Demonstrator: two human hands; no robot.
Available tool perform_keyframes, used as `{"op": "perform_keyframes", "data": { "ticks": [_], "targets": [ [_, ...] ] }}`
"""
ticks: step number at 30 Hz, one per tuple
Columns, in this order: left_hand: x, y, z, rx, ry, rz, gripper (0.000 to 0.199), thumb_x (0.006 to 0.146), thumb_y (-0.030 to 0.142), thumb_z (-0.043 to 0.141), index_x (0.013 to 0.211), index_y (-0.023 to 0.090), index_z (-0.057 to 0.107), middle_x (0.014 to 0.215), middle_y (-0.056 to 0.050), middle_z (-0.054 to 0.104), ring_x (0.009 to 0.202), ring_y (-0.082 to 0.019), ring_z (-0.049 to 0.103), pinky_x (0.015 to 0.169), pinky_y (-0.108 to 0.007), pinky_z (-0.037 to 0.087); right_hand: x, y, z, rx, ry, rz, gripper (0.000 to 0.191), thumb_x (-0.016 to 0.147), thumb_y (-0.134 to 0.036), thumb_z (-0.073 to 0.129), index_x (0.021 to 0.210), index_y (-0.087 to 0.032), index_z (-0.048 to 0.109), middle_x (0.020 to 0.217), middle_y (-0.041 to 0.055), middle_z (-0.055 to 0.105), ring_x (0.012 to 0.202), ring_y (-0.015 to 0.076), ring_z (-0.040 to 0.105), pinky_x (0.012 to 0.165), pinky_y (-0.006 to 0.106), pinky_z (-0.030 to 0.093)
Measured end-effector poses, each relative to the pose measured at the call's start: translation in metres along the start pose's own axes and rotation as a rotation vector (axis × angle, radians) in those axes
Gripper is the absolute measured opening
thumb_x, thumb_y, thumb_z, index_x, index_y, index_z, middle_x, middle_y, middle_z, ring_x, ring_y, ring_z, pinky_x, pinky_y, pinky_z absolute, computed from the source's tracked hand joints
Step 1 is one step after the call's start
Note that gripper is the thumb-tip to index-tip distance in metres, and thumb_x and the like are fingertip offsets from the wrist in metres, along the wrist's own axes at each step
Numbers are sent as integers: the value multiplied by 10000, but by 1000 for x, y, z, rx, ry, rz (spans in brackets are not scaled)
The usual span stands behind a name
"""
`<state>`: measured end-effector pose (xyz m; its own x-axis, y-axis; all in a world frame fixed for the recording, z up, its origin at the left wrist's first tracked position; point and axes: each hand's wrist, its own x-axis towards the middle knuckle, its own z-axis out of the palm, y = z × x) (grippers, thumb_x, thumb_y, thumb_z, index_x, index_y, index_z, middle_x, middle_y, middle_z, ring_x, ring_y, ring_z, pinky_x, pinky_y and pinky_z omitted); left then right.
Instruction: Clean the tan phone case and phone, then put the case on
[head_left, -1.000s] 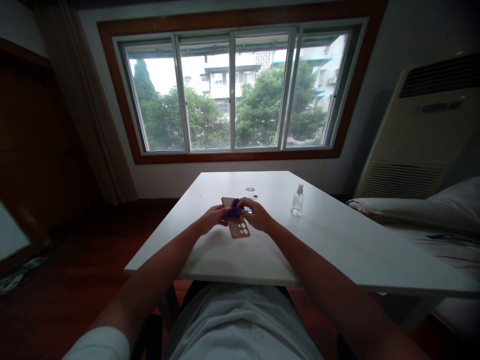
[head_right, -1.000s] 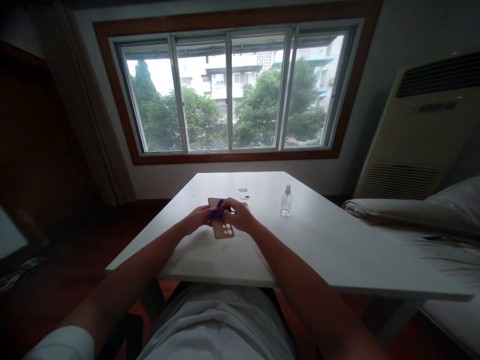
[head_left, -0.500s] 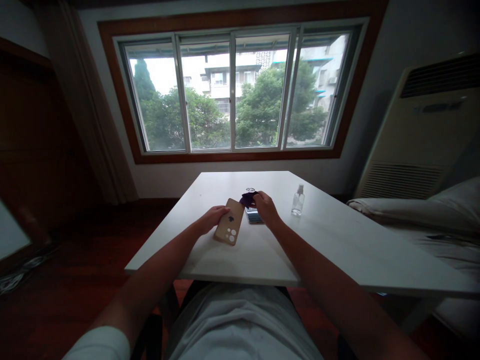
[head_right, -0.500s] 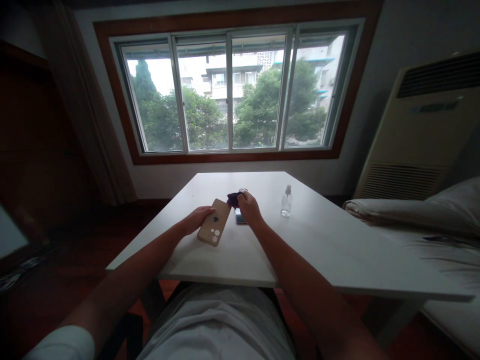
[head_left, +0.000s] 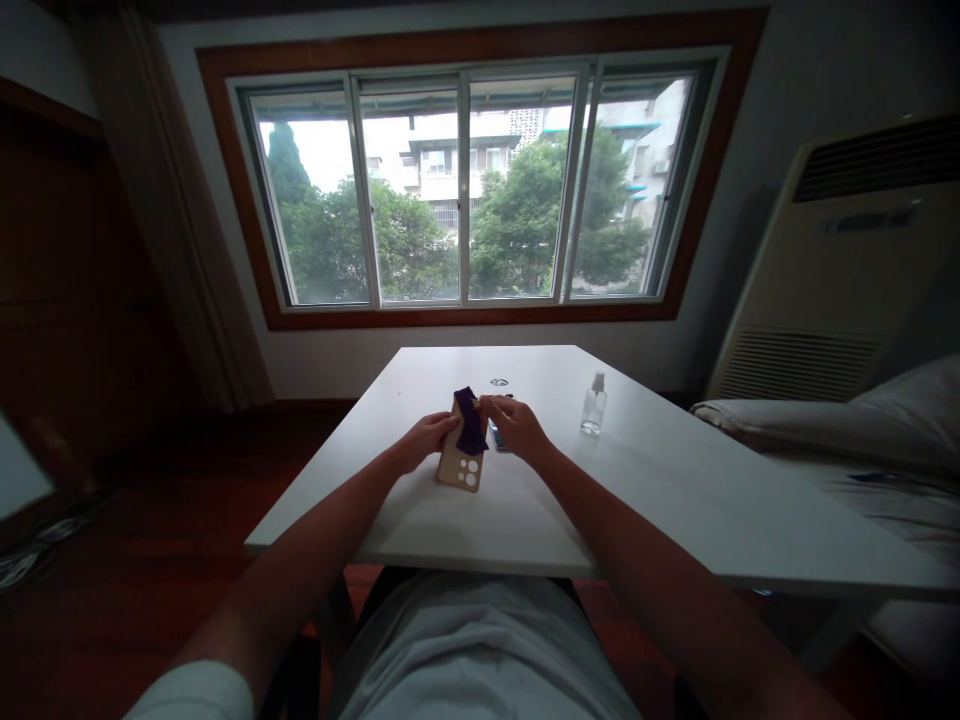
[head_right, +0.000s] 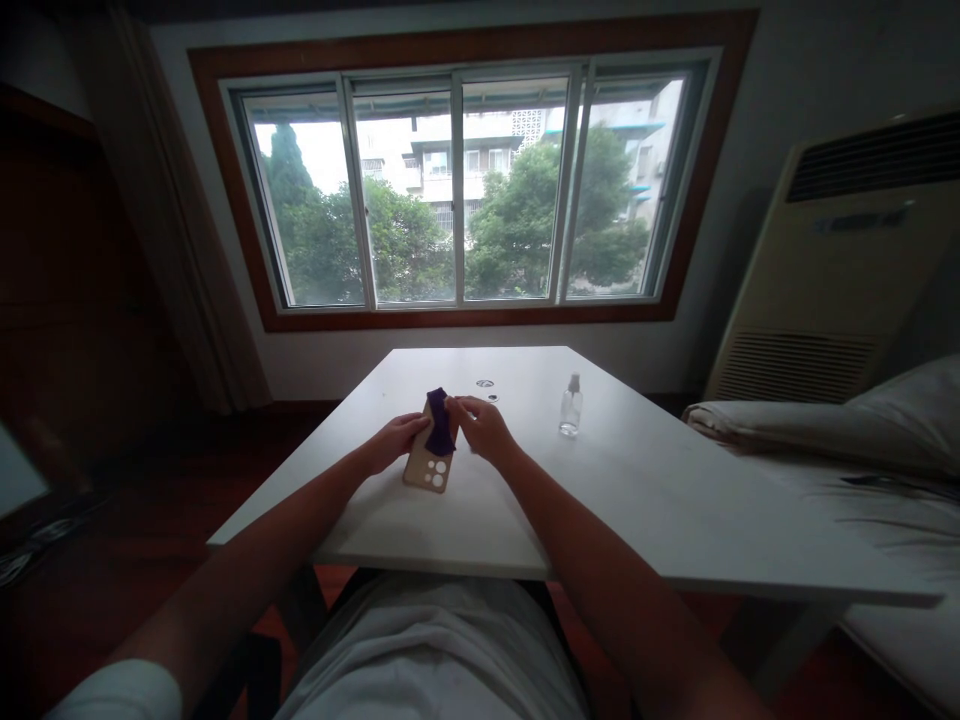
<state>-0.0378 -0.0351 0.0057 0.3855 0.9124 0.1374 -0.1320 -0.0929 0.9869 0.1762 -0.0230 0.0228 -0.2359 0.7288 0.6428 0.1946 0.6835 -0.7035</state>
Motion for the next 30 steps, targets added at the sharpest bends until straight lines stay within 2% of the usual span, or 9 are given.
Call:
{"op": "perform_keyframes", "data": {
  "ticks": [6,9,12,14,17,20,22,26,30],
  "targets": [
    [0,-2,-1,31,-3,30,593,832,570,766,1191,102,701,1120,-179,727,943,-286,709,800,-362,533,1,8,-1,-106,77,53,344,888,-538,670,973,-221,775,994,63,780,964,262,712,914,423,534],
    [-1,-2,-1,45,-8,36,602,829,569,770,1211,108,705,1119,-176,729,943,-287,710,796,-356,531,0,8,0,-136,50,36,385,848,-544,723,1057,-223,757,999,60,773,940,245,709,903,413,545],
    [-1,-3,-2,82,-40,38,595,850,553,757,1255,121,697,1129,-174,730,944,-284,709,790,-353,527,-1,9,2,-176,16,56,469,809,-542,761,1138,-209,733,934,50,760,841,233,707,830,398,564],
    [-2,-3,-2,105,-75,44,578,862,540,751,1253,117,701,1125,-175,732,942,-280,707,793,-352,524,-1,10,4,-189,3,83,458,794,-519,772,1123,-202,739,915,51,757,811,233,702,788,386,566],
    [-3,-5,-3,115,-107,43,557,858,533,757,1209,102,718,1097,-173,738,916,-266,705,800,-349,522,0,13,5,-145,21,124,324,784,-437,770,999,-195,765,938,64,771,842,237,705,787,362,554],
    [-2,-7,-3,118,-95,25,542,845,540,766,1156,98,731,1055,-161,745,872,-245,701,783,-338,522,2,17,3,-91,54,172,265,795,-410,732,923,-182,770,886,64,782,797,232,707,728,338,544],
    [-2,-8,-4,121,-66,16,522,832,539,777,1104,95,740,1020,-153,749,845,-238,700,762,-328,522,4,18,1,-69,79,202,282,810,-419,701,928,-175,778,861,61,784,773,231,707,704,335,539],
    [-2,-7,-3,102,-38,14,509,812,531,792,1071,96,742,1008,-155,753,834,-243,706,753,-328,531,8,21,-7,-28,131,246,310,819,-413,666,978,-187,806,909,50,794,823,235,714,749,339,541],
    [-5,-2,0,102,-15,-13,518,789,523,805,1068,92,739,984,-154,755,794,-240,706,721,-328,535,10,25,-11,0,182,308,363,813,-423,643,1033,-186,808,849,42,786,709,216,693,641,318,532]
  ]
}}
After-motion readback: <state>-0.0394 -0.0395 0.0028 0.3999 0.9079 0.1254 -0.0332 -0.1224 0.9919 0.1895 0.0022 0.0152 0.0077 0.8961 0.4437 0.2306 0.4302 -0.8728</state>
